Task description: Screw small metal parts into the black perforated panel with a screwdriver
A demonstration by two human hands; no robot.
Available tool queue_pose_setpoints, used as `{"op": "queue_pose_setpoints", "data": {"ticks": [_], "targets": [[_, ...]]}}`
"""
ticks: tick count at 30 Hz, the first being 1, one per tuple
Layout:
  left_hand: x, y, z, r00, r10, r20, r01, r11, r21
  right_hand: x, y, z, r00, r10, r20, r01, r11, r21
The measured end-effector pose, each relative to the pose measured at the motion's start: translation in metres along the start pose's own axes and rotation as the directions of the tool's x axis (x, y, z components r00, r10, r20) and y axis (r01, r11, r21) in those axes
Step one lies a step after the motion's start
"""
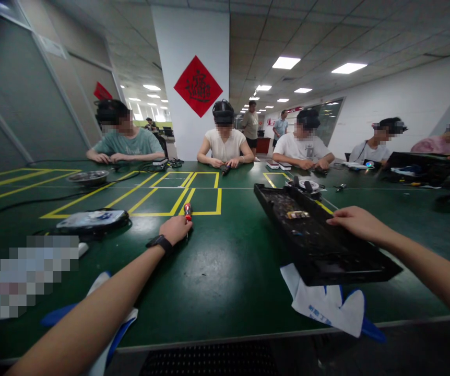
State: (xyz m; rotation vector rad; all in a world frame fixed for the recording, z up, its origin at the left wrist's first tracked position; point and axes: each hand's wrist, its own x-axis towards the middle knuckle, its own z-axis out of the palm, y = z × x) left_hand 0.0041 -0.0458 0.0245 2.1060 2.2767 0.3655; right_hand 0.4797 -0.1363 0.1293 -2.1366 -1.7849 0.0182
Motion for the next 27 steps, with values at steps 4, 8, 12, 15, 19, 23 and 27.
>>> {"op": "queue_pose_setpoints", "data": {"ticks": [4,8,12,15,19,23,27], "targets": [[0.003,-0.002,-0.001,0.999,-0.029,0.019,0.031,0.993,-0.112,-0.001,-0.080,0.049,0.974,-0.168,0.151,0.164,0.986,0.036],[0.009,-0.008,0.000,1.000,-0.030,0.007,0.030,0.986,-0.163,-0.002,-0.144,0.102,0.975,-0.175,0.133,0.168,0.984,0.062],[0.015,-0.012,0.001,0.999,-0.022,-0.040,0.013,0.980,-0.197,-0.002,-0.178,0.132,0.980,-0.165,0.107,0.158,0.985,0.069],[0.017,-0.011,0.000,0.996,-0.015,-0.087,-0.005,0.974,-0.226,-0.001,-0.189,0.138,0.981,-0.162,0.109,0.156,0.986,0.066],[0.014,-0.005,-0.004,0.969,0.018,-0.247,-0.089,0.957,-0.277,-0.003,-0.197,0.140,0.979,-0.169,0.115,0.164,0.985,0.051],[0.006,0.004,-0.013,0.922,0.076,-0.380,-0.222,0.907,-0.358,-0.008,-0.200,0.143,0.975,-0.180,0.128,0.176,0.984,0.039],[-0.010,0.019,-0.027,0.900,0.188,-0.394,-0.368,0.812,-0.454,-0.010,-0.203,0.134,0.977,-0.165,0.135,0.161,0.986,0.035]]}}
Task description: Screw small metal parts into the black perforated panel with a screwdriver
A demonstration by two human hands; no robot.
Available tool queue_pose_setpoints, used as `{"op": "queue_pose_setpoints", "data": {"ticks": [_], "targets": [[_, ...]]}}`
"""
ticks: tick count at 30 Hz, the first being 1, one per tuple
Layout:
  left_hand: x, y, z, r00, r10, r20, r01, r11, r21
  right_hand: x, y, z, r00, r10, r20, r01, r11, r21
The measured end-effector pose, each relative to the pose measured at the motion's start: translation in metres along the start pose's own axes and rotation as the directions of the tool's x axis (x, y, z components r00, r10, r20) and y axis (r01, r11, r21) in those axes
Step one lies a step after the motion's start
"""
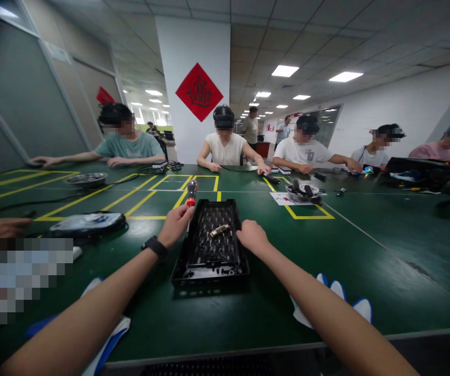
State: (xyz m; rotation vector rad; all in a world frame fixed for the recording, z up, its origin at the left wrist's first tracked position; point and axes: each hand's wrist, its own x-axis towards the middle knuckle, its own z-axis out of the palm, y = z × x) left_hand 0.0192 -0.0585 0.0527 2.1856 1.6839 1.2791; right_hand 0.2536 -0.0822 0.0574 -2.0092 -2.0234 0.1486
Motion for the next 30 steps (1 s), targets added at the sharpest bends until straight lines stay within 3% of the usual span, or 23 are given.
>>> {"op": "queue_pose_setpoints", "data": {"ticks": [2,4,6,7,10,12,13,15,16,18,19,22,24,30], "targets": [[-0.004,0.015,-0.003,0.997,0.072,0.034,-0.070,0.995,-0.069,-0.001,-0.005,-0.010,0.998,-0.003,-0.069,0.006,0.999,0.044],[-0.009,0.031,-0.006,0.982,0.167,0.085,-0.153,0.977,-0.148,-0.004,-0.013,-0.018,0.980,-0.094,-0.173,0.137,0.957,0.257],[-0.015,0.046,-0.007,0.954,0.254,0.159,-0.217,0.951,-0.221,-0.008,-0.025,-0.021,0.952,-0.246,-0.180,0.305,0.745,0.593],[-0.017,0.052,-0.007,0.936,0.287,0.203,-0.235,0.941,-0.244,-0.010,-0.031,-0.020,0.945,-0.293,-0.147,0.300,0.593,0.747],[-0.024,0.066,-0.007,0.871,0.359,0.335,-0.269,0.920,-0.287,-0.013,-0.043,-0.011,0.934,-0.357,-0.017,0.095,0.201,0.975],[-0.026,0.069,-0.007,0.858,0.360,0.366,-0.263,0.920,-0.289,-0.010,-0.040,-0.007,0.933,-0.358,0.033,-0.013,0.059,0.998],[-0.026,0.067,-0.007,0.868,0.344,0.359,-0.253,0.927,-0.277,-0.006,-0.035,-0.007,0.936,-0.349,0.048,-0.040,0.031,0.999],[-0.022,0.059,-0.007,0.913,0.283,0.295,-0.224,0.950,-0.218,0.005,-0.017,-0.009,0.959,-0.277,0.058,-0.035,0.088,0.996],[-0.019,0.052,-0.006,0.940,0.246,0.235,-0.208,0.962,-0.175,0.012,-0.006,-0.011,0.974,-0.217,0.066,-0.020,0.210,0.977],[-0.011,0.033,-0.001,0.980,0.172,0.097,-0.164,0.983,-0.080,0.024,0.017,-0.012,0.996,-0.040,0.083,-0.036,0.661,0.750],[-0.007,0.022,0.003,0.988,0.141,0.057,-0.139,0.989,-0.047,0.028,0.028,-0.012,0.996,0.003,0.092,-0.065,0.731,0.679],[0.001,-0.009,0.019,1.000,0.008,0.013,-0.007,1.000,-0.025,0.035,0.048,-0.005,0.993,0.082,0.088,-0.115,0.860,0.497],[0.004,-0.024,0.030,0.994,-0.090,0.068,0.097,0.991,-0.094,0.034,0.051,0.001,0.990,0.119,0.077,-0.139,0.918,0.370],[0.005,-0.034,0.042,0.952,-0.216,0.219,0.256,0.951,-0.173,0.026,0.034,0.011,0.984,0.155,0.090,-0.164,0.981,0.103]]}}
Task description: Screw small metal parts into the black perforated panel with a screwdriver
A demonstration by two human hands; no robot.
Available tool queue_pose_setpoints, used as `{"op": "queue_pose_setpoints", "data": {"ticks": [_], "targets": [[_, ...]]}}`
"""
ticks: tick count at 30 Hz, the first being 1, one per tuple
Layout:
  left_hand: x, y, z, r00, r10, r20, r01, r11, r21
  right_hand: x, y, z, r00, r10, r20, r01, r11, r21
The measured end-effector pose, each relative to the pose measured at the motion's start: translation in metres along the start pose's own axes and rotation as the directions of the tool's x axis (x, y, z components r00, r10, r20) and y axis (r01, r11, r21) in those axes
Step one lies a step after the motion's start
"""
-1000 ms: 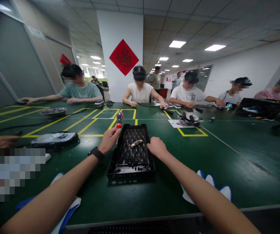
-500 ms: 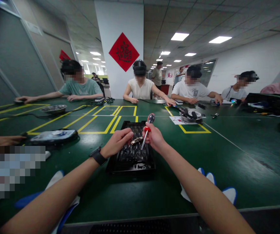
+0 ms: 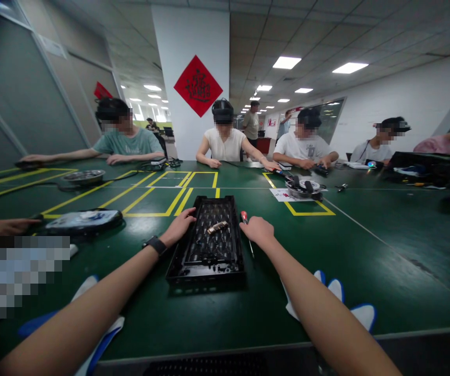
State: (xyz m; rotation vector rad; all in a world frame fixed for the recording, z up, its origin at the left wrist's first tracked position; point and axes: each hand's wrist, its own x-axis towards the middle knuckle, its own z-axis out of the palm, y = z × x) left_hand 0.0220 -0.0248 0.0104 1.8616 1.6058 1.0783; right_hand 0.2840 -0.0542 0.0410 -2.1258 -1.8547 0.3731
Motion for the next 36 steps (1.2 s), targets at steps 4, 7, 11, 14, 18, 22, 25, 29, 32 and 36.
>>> {"op": "queue_pose_setpoints", "data": {"ticks": [4,7,11,14,18,22,25,29,32,36], "targets": [[-0.003,0.003,0.000,0.999,-0.050,0.006,0.050,0.998,-0.023,-0.010,-0.010,-0.003,1.000,-0.023,0.013,0.023,0.997,-0.075],[-0.002,0.000,0.002,0.997,-0.061,-0.053,0.057,0.996,-0.064,-0.017,-0.021,-0.012,0.976,-0.166,-0.142,0.137,0.971,-0.198],[0.000,-0.005,0.006,0.994,-0.036,-0.102,0.022,0.991,-0.131,-0.009,-0.047,-0.020,0.820,-0.562,-0.107,0.521,0.811,-0.267],[0.001,-0.007,0.006,0.993,-0.037,-0.112,0.019,0.987,-0.157,0.008,-0.064,-0.014,0.741,-0.662,0.113,0.670,0.719,-0.184],[0.002,-0.009,0.007,0.993,-0.037,-0.116,0.018,0.987,-0.160,0.028,-0.073,0.001,0.734,-0.649,0.200,0.677,0.721,-0.146],[0.006,-0.012,0.009,0.990,-0.040,-0.132,0.018,0.986,-0.164,0.035,-0.067,0.006,0.734,-0.652,0.189,0.675,0.731,-0.101],[0.009,-0.014,0.012,0.987,-0.067,-0.145,0.042,0.985,-0.168,0.033,-0.061,0.004,0.733,-0.669,0.126,0.678,0.733,-0.054],[0.012,-0.016,0.014,0.985,-0.088,-0.145,0.067,0.987,-0.146,0.019,-0.054,0.001,0.735,-0.678,0.012,0.677,0.735,0.048],[0.014,-0.016,0.015,0.982,-0.100,-0.159,0.078,0.987,-0.140,0.003,-0.052,0.003,0.739,-0.674,-0.015,0.627,0.678,0.384],[0.016,-0.016,0.016,0.978,-0.109,-0.178,0.082,0.985,-0.151,-0.025,-0.051,0.001,0.689,-0.716,0.116,0.439,0.539,0.719]]}}
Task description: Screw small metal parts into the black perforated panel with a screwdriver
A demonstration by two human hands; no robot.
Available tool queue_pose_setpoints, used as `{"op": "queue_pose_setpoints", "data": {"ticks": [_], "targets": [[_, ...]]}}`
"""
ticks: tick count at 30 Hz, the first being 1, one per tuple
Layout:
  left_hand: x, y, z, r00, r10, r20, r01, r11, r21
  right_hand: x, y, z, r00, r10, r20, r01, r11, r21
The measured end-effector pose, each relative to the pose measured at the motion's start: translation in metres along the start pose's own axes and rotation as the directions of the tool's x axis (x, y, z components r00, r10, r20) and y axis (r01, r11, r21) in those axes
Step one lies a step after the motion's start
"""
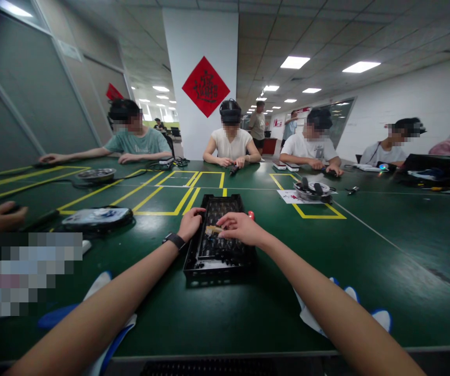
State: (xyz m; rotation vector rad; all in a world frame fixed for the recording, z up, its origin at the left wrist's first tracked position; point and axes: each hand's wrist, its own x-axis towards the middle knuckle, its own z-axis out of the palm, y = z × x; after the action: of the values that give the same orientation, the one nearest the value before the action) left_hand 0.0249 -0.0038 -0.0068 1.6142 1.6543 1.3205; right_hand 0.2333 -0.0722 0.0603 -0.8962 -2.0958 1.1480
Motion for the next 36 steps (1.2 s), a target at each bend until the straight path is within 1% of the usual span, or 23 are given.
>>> {"op": "queue_pose_setpoints", "data": {"ticks": [2,4,6,8,11,14,17,21,26,30,36], "targets": [[0.000,0.001,-0.001,1.000,0.002,0.007,-0.002,1.000,-0.013,-0.011,-0.009,0.007,0.996,0.012,0.094,-0.017,0.998,0.058],[-0.001,0.001,-0.003,0.999,0.011,0.032,-0.010,0.999,-0.030,-0.020,-0.018,0.012,0.988,0.013,0.153,-0.020,0.999,0.044],[-0.003,0.002,-0.007,0.997,0.029,0.067,-0.026,0.998,-0.049,-0.028,-0.025,0.017,0.984,-0.004,0.180,0.010,0.999,-0.037],[-0.004,0.001,-0.009,0.994,0.053,0.093,-0.048,0.997,-0.056,-0.033,-0.030,0.020,0.980,-0.040,0.195,0.072,0.985,-0.159],[-0.004,0.000,-0.010,0.992,0.050,0.112,-0.052,0.999,0.016,-0.037,-0.034,0.021,0.971,-0.100,0.219,0.163,0.942,-0.293],[0.001,-0.001,-0.009,0.989,0.025,0.145,-0.047,0.988,0.145,-0.039,-0.034,0.021,0.967,-0.125,0.222,0.203,0.905,-0.374],[0.008,-0.002,-0.008,0.984,0.040,0.172,-0.076,0.976,0.206,-0.039,-0.031,0.021,0.971,-0.121,0.204,0.205,0.863,-0.462],[0.014,-0.006,-0.007,0.986,0.063,0.154,-0.095,0.971,0.217,-0.040,-0.028,0.022,0.973,-0.121,0.197,0.208,0.828,-0.520],[0.014,-0.009,-0.008,0.980,0.128,0.149,-0.160,0.960,0.229,-0.040,-0.029,0.022,0.970,-0.119,0.212,0.216,0.825,-0.522],[0.013,-0.009,-0.007,0.981,0.135,0.142,-0.166,0.958,0.235,-0.040,-0.028,0.023,0.963,-0.155,0.220,0.251,0.808,-0.533],[0.011,-0.008,-0.007,0.976,0.161,0.147,-0.192,0.954,0.230,-0.043,-0.029,0.026,0.964,-0.171,0.202,0.257,0.787,-0.561]]}}
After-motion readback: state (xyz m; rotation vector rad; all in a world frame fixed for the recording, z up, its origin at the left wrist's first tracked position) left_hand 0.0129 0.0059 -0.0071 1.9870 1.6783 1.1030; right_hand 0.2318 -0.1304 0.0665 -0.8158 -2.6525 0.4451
